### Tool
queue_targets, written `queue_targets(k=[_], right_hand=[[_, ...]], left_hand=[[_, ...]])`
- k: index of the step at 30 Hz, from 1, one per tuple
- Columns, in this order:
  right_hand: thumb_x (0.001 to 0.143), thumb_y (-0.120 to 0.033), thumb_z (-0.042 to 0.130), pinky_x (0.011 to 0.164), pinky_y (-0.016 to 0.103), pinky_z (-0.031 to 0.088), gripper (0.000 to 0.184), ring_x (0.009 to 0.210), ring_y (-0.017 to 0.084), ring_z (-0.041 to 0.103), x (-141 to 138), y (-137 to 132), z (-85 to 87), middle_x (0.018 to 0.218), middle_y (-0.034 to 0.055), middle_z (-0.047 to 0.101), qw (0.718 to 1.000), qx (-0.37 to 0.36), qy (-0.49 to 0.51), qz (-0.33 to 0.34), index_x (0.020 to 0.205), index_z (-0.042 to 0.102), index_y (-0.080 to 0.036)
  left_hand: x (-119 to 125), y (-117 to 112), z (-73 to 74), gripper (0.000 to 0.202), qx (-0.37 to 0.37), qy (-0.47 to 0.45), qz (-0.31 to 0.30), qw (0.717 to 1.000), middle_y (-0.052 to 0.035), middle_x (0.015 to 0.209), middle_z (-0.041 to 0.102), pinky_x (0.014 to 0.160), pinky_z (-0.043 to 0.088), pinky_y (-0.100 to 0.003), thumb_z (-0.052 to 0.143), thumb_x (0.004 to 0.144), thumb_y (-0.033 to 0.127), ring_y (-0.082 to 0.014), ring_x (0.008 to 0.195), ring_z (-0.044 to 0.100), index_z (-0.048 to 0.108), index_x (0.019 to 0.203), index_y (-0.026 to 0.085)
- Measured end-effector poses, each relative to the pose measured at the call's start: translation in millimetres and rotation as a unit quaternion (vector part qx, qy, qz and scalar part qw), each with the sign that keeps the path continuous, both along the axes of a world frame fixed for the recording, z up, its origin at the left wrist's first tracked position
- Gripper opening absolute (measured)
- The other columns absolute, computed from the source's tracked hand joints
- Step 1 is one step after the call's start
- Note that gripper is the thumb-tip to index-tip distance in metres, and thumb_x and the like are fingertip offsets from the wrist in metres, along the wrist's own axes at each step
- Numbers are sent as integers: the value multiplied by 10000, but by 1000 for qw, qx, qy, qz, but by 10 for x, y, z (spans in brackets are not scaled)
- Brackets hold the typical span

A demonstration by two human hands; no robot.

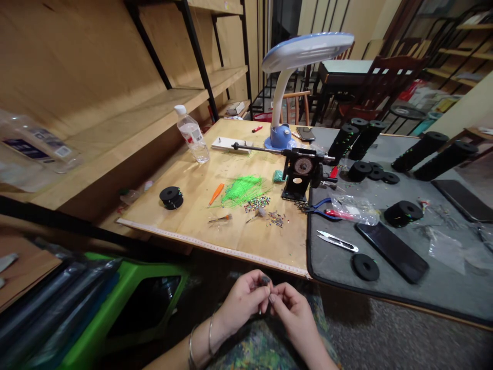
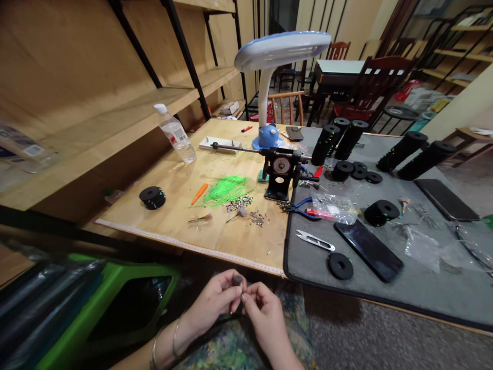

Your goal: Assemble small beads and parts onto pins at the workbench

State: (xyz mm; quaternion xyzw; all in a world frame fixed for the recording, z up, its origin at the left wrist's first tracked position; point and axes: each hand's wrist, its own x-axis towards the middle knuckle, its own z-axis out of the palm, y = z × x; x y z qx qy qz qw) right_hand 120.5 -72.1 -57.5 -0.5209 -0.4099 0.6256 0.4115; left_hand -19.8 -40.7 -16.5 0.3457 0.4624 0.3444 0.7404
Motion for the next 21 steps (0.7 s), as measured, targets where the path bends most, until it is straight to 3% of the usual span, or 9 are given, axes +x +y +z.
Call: queue_targets(k=[5,10,15,21], right_hand=[[745,-537,655,482,224,304,386,464,99,405,18,11,4,518,-47,490,999,6,-31,2,663,574,-168],[712,-611,641,428,205,216,438,389,73,293,35,14,26,414,-97,403,998,-39,2,-53,672,514,-194],[696,-628,649,419,200,192,454,373,69,283,30,-6,54,378,-101,406,995,-57,13,-81,691,517,-194],[670,-637,660,406,193,190,474,343,61,284,5,8,18,354,-90,436,994,-71,7,-86,688,544,-179]], left_hand=[[-12,2,-18,192,16,24,2,1000,64,497,485,415,247,-169,650,694,303,-49,407,384,539,723,150],[-33,-13,-44,170,3,64,18,998,67,464,487,397,210,-166,637,694,290,-53,396,373,538,731,156],[-31,-47,-129,218,-12,63,17,998,71,463,475,395,212,-167,654,699,331,-54,393,385,507,705,170],[-26,-81,-141,220,30,96,12,995,72,487,481,429,282,-178,651,739,327,-66,424,419,493,718,174]])
